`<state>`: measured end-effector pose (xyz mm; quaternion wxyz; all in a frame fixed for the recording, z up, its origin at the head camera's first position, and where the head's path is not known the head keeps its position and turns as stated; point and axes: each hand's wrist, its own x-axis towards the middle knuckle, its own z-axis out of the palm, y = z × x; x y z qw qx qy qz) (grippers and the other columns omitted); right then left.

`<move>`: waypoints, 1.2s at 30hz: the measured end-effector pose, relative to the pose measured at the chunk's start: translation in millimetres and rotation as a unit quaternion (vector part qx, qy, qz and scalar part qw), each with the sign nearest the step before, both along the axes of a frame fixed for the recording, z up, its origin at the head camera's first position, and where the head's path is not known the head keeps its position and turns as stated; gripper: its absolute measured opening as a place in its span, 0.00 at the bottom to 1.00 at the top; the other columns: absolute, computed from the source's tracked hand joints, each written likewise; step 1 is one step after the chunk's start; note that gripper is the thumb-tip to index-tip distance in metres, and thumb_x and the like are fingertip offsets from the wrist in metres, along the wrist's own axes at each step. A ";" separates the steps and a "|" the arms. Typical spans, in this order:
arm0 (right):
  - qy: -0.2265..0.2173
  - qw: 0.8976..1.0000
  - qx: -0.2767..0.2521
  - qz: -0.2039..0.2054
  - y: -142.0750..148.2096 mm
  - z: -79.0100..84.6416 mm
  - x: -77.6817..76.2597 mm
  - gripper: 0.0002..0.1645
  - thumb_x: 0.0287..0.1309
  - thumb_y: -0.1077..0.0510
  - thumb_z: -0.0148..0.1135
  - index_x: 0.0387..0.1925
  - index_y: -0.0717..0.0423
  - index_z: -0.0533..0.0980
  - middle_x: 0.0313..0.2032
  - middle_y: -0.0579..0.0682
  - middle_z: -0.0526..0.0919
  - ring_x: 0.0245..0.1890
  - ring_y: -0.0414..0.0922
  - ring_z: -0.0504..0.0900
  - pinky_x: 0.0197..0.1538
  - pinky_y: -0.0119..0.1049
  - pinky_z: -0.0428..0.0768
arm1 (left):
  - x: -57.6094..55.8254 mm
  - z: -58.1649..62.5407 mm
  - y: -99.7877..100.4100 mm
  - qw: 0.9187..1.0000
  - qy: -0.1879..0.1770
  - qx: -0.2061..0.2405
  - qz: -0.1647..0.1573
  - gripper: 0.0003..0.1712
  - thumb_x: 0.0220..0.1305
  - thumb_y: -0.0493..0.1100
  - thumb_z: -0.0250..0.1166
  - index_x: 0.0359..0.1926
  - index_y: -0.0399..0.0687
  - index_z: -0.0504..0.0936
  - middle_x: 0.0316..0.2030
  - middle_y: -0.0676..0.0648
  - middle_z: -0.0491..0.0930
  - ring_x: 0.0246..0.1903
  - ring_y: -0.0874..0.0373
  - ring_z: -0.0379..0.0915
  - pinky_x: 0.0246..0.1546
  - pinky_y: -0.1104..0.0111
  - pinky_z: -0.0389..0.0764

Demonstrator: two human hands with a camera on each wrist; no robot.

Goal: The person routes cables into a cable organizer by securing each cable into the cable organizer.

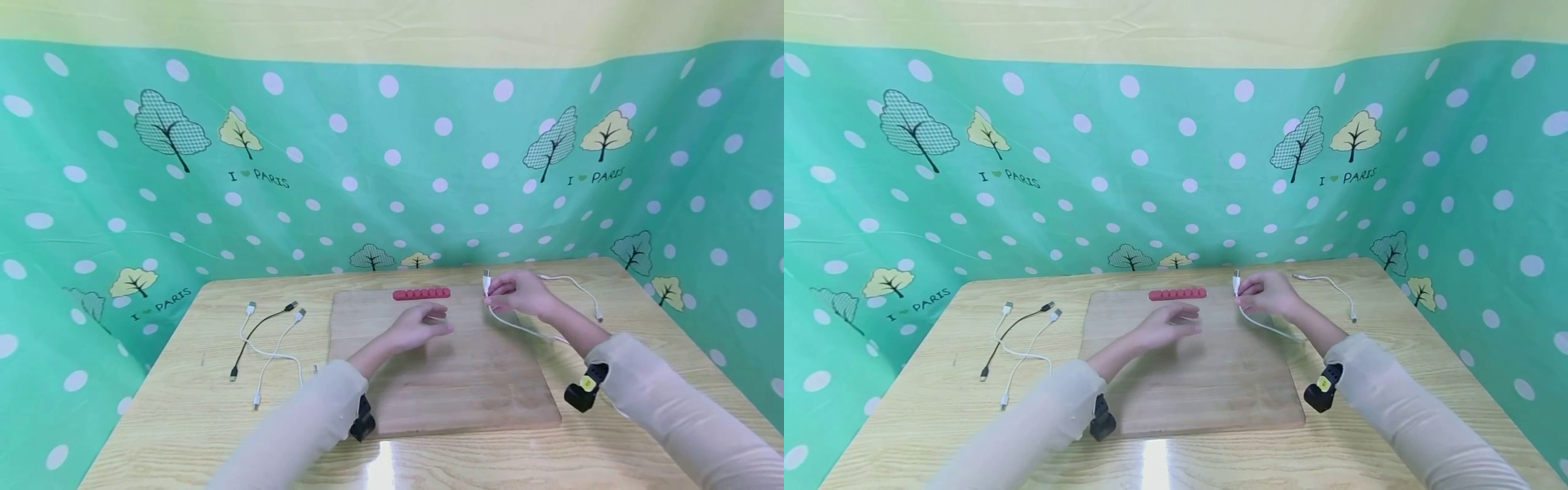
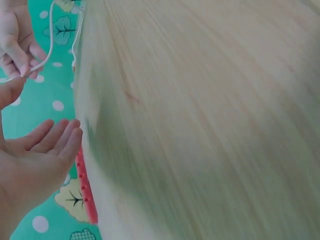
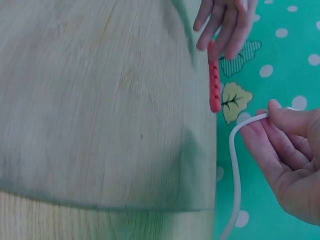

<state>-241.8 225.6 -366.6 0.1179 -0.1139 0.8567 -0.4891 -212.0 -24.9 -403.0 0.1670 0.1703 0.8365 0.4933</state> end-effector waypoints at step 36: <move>-0.146 0.969 -0.193 0.040 -58.6 41.0 14.8 0.16 0.65 0.68 0.56 0.52 0.69 0.69 0.36 0.43 0.87 0.39 0.38 0.87 0.55 0.40 0.85 | 24.0 -9.4 52.6 0.993 0.046 0.062 -0.093 0.23 0.64 0.40 0.65 0.59 0.39 0.78 0.58 0.40 0.81 0.58 0.49 0.79 0.61 0.72 0.79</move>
